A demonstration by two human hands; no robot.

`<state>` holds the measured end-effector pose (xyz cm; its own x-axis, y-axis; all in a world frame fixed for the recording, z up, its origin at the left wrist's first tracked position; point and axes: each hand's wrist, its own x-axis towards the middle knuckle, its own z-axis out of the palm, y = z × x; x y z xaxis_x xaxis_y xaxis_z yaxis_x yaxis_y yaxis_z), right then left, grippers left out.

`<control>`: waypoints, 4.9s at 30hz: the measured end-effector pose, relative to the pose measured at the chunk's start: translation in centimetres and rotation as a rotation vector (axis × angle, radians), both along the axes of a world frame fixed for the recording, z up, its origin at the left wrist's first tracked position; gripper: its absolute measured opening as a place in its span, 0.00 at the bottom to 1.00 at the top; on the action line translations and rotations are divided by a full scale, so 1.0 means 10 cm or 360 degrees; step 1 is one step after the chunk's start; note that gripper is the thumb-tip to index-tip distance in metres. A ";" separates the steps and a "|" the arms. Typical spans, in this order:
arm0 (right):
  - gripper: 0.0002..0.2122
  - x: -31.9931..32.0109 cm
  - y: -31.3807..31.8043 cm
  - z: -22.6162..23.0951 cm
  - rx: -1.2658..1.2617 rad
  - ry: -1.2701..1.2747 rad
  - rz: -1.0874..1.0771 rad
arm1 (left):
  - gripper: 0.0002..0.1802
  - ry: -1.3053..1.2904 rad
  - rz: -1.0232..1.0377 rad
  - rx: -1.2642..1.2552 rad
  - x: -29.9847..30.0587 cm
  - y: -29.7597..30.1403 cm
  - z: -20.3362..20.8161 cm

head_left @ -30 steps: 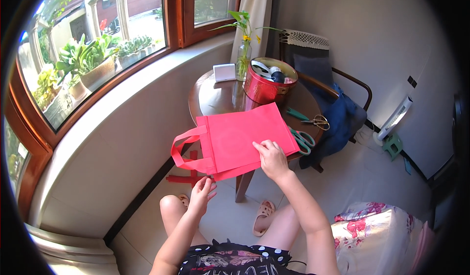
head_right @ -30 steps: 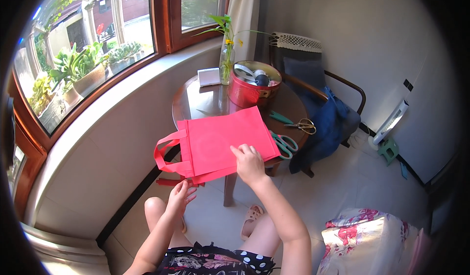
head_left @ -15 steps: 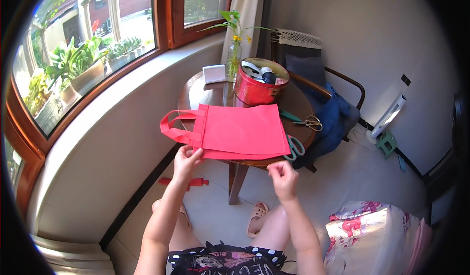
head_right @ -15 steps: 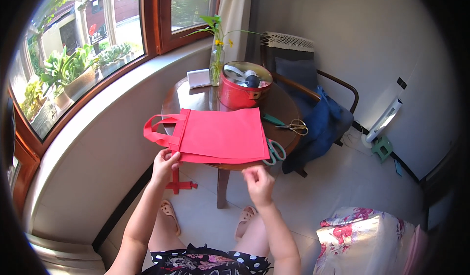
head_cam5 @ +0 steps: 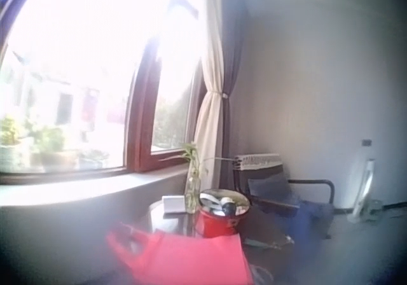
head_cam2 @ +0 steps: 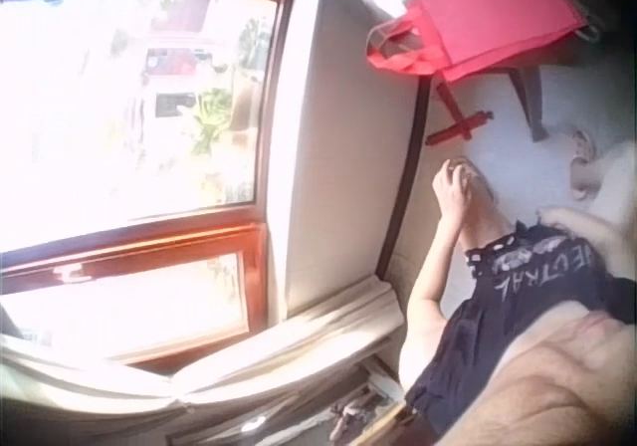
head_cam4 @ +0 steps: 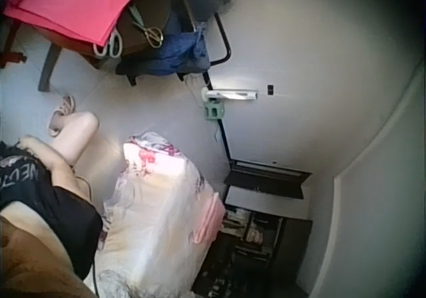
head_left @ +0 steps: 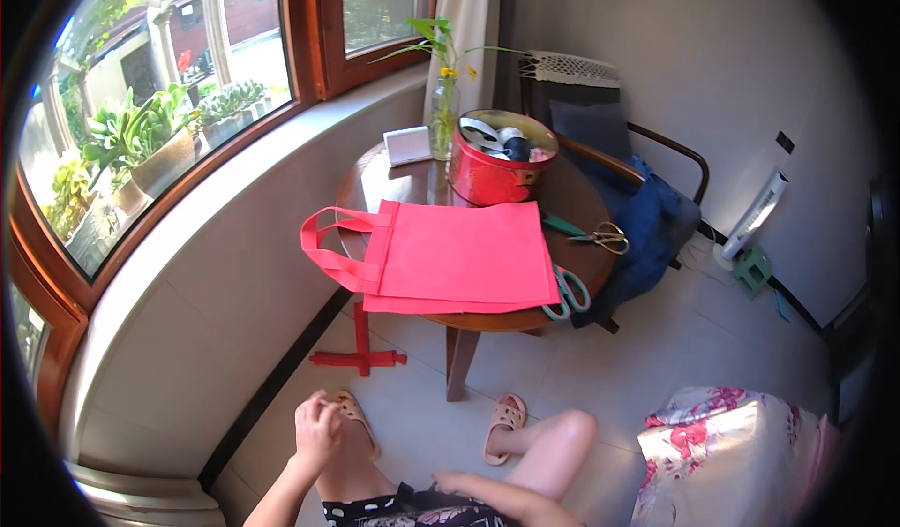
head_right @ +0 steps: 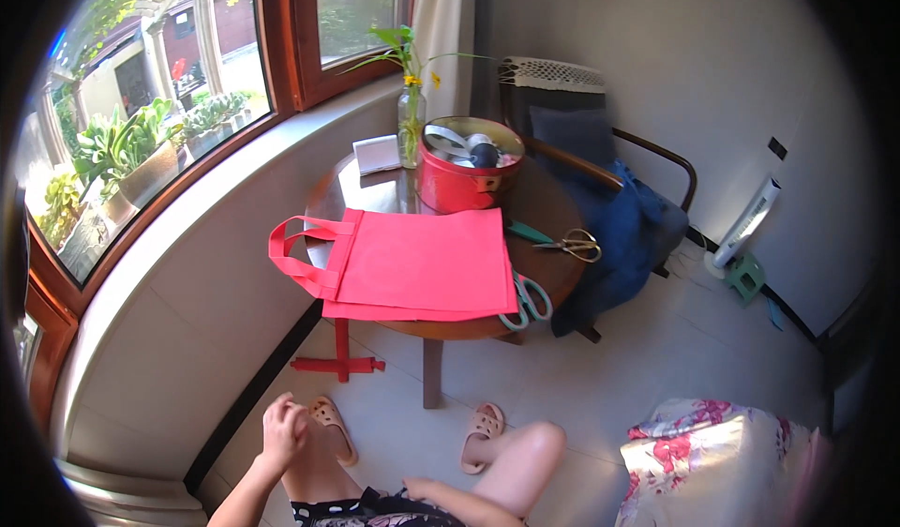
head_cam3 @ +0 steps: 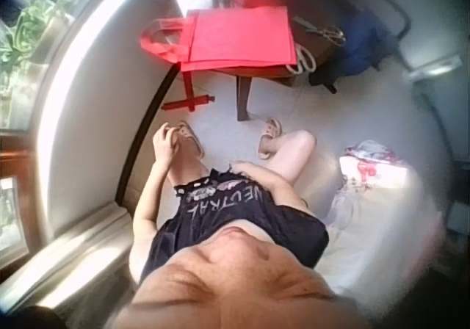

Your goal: The person uses shears to cut a red fabric bag, then threads a needle with white thread and sews a small section of the bag by hand.

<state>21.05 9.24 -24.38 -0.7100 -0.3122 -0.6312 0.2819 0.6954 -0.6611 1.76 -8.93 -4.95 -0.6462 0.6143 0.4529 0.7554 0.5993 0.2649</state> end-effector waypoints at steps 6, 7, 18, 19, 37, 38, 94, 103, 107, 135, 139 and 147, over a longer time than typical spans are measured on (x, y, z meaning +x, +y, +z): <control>0.12 -0.18 0.07 -0.18 -0.0151 -0.0209 -0.0052 | 0.07 0.0234 -0.0060 -0.0460 0.02 -0.09 -0.16; 0.12 -0.21 0.08 -0.18 -0.0189 -0.0230 -0.0062 | 0.07 0.0191 -0.0083 -0.0482 0.01 -0.14 -0.19; 0.12 -0.13 0.44 -0.11 -0.0544 -0.0523 -0.0171 | 0.09 -0.0083 -0.0014 -0.0677 -0.29 0.08 -0.19; 0.12 -0.09 0.45 -0.12 -0.0578 -0.0544 -0.0175 | 0.08 -0.0088 0.0007 -0.0674 -0.31 0.09 -0.18; 0.03 -0.68 1.51 3.15 0.0577 0.2367 -0.0771 | 0.07 -0.0237 0.0089 0.0895 -0.25 0.50 0.32; 0.04 -0.72 1.67 3.32 0.0888 0.2285 -0.0819 | 0.08 -0.0223 -0.0003 0.0941 -0.31 0.63 0.51; 0.07 -1.60 1.89 3.99 0.0343 0.2425 -0.1586 | 0.20 0.0535 -0.1049 0.1175 -0.18 2.11 1.92; 0.11 -1.37 2.04 4.59 0.1019 0.2548 -0.1339 | 0.16 -0.0263 -0.0895 0.1021 0.32 2.61 1.32; 0.19 -1.74 1.73 4.17 0.1210 0.2459 -0.0870 | 0.31 -0.1503 -0.0696 0.1579 0.08 2.51 1.20; 0.11 -2.02 2.87 3.26 0.0692 0.0876 -0.1642 | 0.13 -0.2440 -0.0161 0.1751 -0.31 1.97 0.94; 0.10 -2.11 2.88 3.22 0.0543 0.0941 -0.1713 | 0.17 -0.2413 -0.0031 0.1139 -0.32 1.88 1.02; 0.10 -2.28 2.72 3.19 -0.0335 0.1973 -0.1483 | 0.19 -0.2317 -0.0072 0.0896 -0.17 1.80 0.87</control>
<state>-1.71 36.44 7.54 -0.7198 0.5125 0.4681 -0.2290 0.4613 -0.8572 0.04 9.05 3.72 -0.7029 0.6174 -0.3531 -0.3276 0.1597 0.9312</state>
